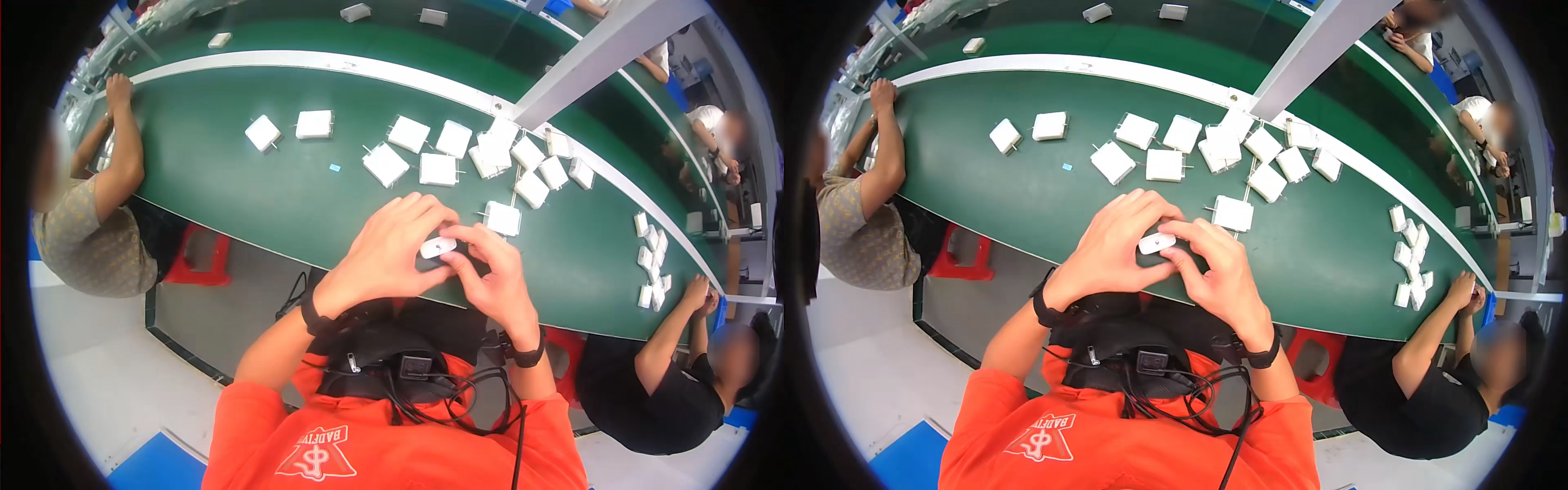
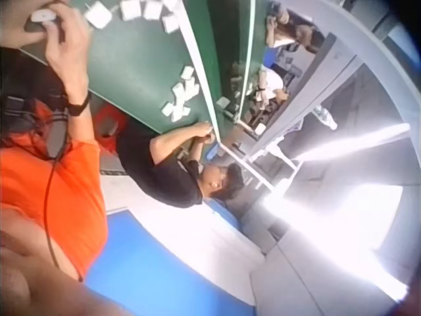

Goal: Assembling small white plastic electronic housing units using a small manual alignment tool on an assembly line.

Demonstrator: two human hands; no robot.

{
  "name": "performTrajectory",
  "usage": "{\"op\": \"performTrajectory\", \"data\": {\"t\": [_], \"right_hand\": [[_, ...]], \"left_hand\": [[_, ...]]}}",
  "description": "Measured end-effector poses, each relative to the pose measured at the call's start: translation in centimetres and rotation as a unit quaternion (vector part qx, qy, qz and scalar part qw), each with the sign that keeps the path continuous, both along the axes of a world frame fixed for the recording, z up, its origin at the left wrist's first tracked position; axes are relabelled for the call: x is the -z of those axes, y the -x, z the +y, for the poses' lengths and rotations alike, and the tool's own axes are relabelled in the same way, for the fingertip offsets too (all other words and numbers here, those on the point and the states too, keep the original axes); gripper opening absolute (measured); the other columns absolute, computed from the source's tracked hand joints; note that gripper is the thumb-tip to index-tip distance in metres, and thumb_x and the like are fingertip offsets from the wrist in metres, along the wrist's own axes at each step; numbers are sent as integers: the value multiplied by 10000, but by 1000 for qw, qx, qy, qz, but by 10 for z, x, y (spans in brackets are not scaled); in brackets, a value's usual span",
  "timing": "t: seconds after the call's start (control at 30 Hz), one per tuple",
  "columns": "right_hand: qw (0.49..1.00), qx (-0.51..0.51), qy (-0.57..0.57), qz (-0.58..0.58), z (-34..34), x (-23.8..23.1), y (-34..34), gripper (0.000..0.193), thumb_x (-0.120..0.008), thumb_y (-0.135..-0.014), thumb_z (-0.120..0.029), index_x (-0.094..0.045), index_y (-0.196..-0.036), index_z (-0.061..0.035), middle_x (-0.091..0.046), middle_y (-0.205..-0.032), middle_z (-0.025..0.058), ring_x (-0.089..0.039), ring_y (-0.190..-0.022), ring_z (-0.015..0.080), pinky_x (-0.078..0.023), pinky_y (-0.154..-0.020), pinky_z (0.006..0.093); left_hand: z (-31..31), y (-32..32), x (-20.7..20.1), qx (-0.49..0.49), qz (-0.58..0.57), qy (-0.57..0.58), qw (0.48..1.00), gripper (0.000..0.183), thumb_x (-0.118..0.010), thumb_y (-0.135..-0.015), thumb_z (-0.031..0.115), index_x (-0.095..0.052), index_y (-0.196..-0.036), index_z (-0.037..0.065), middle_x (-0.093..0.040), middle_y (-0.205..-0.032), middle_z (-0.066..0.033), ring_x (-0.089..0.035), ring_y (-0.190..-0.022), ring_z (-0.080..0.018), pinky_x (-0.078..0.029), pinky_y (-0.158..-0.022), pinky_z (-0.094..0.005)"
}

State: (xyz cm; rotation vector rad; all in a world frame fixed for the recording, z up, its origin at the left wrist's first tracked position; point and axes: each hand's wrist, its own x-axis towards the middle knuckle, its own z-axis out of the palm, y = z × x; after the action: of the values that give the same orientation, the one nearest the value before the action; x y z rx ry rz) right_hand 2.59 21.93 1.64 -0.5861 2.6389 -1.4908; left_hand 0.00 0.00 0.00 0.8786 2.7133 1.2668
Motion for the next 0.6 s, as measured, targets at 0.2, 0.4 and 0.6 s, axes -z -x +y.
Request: {"op": "performTrajectory", "data": {"t": [0.2, 0.4, 0.6], "right_hand": [[997, -17, 7, 72, 21, 2, 7, 322, -776, -957, 12, -740, -1262, -83, -660, -929, 95, -615, -832, 307, -503, -780, 408], [998, -56, 25, 23, 22, -5, 7, 328, -726, -986, 37, -728, -1288, -90, -633, -921, 88, -581, -811, 287, -480, -747, 385], [996, 11, 91, -15, 24, -9, 1, 336, -729, -977, 46, -733, -1292, -70, -594, -895, 83, -503, -730, 192, -441, -657, 323]], "left_hand": [[-18, 0, -2, 102, -135, -184, 968, 649, -850, -841, 46, -698, -1472, 55, -727, -1084, -45, -561, -792, -149, -507, -737, -306], [-12, 8, 0, 109, -144, -218, 959, 542, -893, -854, -39, -736, -1371, -5, -721, -1132, -59, -651, -819, -119, -561, -748, -284], [-9, 5, -4, 97, -129, -238, 958, 523, -876, -840, -55, -735, -1342, -4, -710, -1211, -85, -707, -813, -128, -581, -741, -290]]}}
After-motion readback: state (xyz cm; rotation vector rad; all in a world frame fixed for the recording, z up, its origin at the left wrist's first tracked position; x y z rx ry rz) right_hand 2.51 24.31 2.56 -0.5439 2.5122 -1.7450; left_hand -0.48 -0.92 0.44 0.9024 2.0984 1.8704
